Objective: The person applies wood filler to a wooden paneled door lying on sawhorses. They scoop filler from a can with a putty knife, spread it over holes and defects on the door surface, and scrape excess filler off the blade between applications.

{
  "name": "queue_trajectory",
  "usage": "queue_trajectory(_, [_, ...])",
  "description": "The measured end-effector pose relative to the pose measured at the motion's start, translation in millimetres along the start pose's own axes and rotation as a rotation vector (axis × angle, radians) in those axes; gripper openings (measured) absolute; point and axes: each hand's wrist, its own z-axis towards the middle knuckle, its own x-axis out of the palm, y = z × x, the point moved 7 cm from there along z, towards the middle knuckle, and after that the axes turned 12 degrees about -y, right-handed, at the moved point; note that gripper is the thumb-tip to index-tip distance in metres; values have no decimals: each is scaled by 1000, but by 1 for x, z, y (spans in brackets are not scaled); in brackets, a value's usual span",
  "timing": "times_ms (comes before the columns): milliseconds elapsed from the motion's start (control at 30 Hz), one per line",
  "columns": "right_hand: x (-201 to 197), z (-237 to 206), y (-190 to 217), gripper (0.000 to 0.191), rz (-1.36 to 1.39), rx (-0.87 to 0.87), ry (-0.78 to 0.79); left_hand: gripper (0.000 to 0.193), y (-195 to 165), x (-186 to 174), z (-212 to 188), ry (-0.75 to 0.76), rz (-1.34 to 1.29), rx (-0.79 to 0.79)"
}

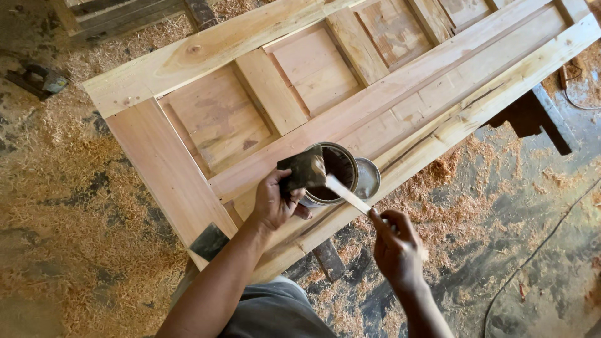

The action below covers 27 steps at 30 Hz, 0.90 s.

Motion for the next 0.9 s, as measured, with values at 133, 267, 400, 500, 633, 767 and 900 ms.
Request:
queue_trajectory(133, [-22,8,1,20,170,-18,-118,19,-12,12,-3,131,-7,19])
queue_trajectory(267, [0,3,-18,24,619,308,49,27,-1,20,-21,196,44,-149])
queue_trajectory(400, [54,-21,-40,22,1159,726,288,38,14,28,-40,281,246,-272])
queue_trajectory(500, [81,-42,-38,17,1381,784,384,32,11,37,-49,396,164,-270])
queue_trajectory(633, [87,-47,-52,21,894,701,496,36,-10,27,-43,284,128,-241])
queue_trajectory(767, [58,5,-55,23,517,420,402,29,-48,13,-37,228,88,-90])
queue_trajectory(900, [66,56,-42,35,-64,258,553,26,-69,-4,-41,277,73,26])
